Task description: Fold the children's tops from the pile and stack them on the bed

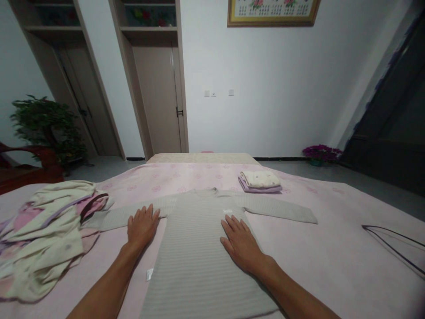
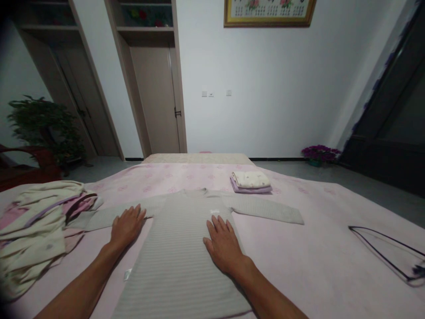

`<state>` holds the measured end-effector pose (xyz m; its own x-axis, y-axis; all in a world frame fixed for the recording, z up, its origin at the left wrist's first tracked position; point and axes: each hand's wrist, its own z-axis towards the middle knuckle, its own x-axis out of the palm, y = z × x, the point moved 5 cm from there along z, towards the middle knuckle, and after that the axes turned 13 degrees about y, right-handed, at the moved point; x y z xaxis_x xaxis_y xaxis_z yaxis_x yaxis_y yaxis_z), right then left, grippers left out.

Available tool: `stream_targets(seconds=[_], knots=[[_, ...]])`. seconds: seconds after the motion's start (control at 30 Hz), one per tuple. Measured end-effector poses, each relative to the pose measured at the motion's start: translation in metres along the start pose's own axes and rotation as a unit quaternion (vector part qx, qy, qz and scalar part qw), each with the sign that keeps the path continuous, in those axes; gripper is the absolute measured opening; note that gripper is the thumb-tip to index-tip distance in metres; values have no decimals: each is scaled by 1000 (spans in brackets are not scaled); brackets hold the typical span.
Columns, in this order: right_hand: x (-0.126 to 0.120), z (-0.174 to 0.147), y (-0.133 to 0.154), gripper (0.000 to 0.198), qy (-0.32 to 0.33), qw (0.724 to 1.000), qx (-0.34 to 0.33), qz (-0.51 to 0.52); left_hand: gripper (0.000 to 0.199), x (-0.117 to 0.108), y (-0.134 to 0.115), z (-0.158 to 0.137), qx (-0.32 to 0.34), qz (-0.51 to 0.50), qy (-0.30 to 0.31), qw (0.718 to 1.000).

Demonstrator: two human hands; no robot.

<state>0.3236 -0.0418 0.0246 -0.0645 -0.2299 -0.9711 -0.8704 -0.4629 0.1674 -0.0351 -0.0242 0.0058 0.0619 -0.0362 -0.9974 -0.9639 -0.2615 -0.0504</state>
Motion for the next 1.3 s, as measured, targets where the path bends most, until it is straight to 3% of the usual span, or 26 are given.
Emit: stream_targets(seconds=[0.27, 0.43, 0.6, 1.0, 1.3], knots=[[1, 1, -1, 60, 3, 1000, 5, 4, 64, 11, 77, 21, -145, -51, 0, 988], [-1, 0, 0, 60, 8, 1000, 1, 4, 66, 12, 111, 21, -182, -17, -17, 983], [-3, -2, 0, 60, 7, 1000, 7, 4, 62, 6, 118, 14, -197, 20, -49, 979], [1, 0, -2, 60, 0, 1000, 2, 8, 59, -6, 119, 7, -239, -68, -130, 960], [2, 1, -2, 60, 5, 1000, 2, 3, 62, -10, 122, 5, -239, -118, -137, 954]])
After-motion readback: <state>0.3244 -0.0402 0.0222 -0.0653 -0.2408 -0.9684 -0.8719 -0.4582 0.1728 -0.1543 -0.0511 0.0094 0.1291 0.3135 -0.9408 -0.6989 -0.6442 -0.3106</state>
